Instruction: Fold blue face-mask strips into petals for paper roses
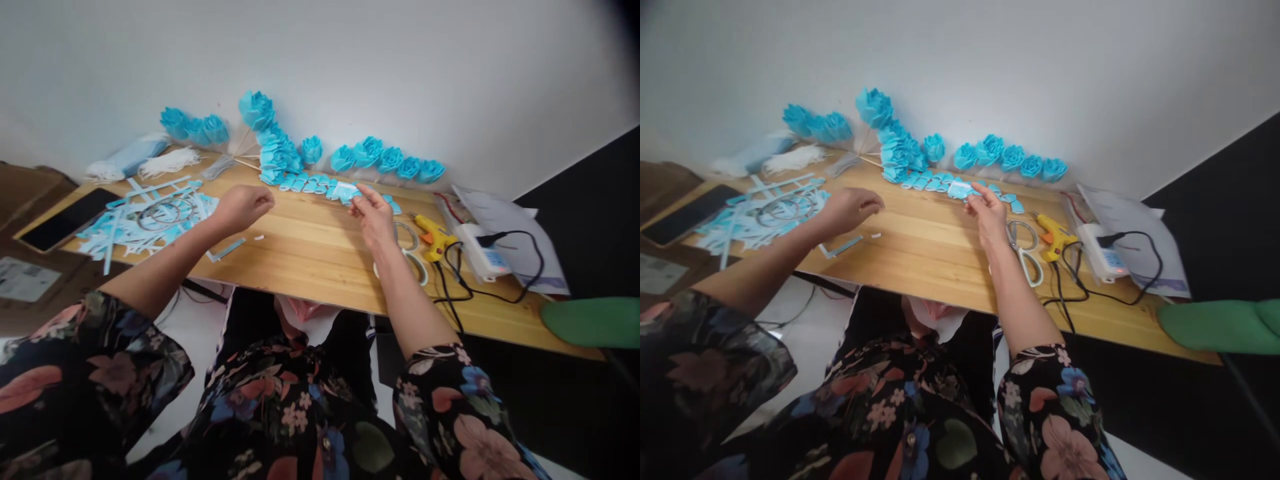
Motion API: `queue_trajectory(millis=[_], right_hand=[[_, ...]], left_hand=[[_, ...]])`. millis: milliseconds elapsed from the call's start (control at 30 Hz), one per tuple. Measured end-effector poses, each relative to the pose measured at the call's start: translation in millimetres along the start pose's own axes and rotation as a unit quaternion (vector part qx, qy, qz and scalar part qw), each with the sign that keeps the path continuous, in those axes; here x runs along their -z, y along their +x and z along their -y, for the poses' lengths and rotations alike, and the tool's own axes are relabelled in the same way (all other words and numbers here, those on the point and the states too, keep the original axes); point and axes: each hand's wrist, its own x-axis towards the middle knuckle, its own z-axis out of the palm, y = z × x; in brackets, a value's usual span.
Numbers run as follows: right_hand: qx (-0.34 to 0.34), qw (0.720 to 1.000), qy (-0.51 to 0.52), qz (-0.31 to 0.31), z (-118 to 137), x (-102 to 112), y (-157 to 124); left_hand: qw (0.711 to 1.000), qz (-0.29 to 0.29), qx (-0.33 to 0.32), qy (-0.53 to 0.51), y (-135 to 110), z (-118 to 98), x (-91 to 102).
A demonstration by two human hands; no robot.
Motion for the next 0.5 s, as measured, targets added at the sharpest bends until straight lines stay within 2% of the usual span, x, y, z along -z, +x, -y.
queue_trajectory(millis=[133, 200, 367, 500], right_hand=[[-0.019, 0.999, 0.027, -0.007, 0, -3, 0], [-0.022, 0.999, 0.025, -0.013, 0, -4, 0], [-0.025, 0.999, 0.025, -0.004, 0, -4, -1], [-0.034, 0.999, 0.04, -0.01, 2, -5, -3]], left_hand=[[0.989, 0.076, -0.059, 0.115, -35, 35, 8.2], [0.981, 0.073, -0.088, 0.154, -48, 39, 6.6], [0.976, 0.023, -0.118, 0.183, -70, 16, -11.8], [0.967, 0.062, -0.163, 0.184, -64, 3, -28.2]])
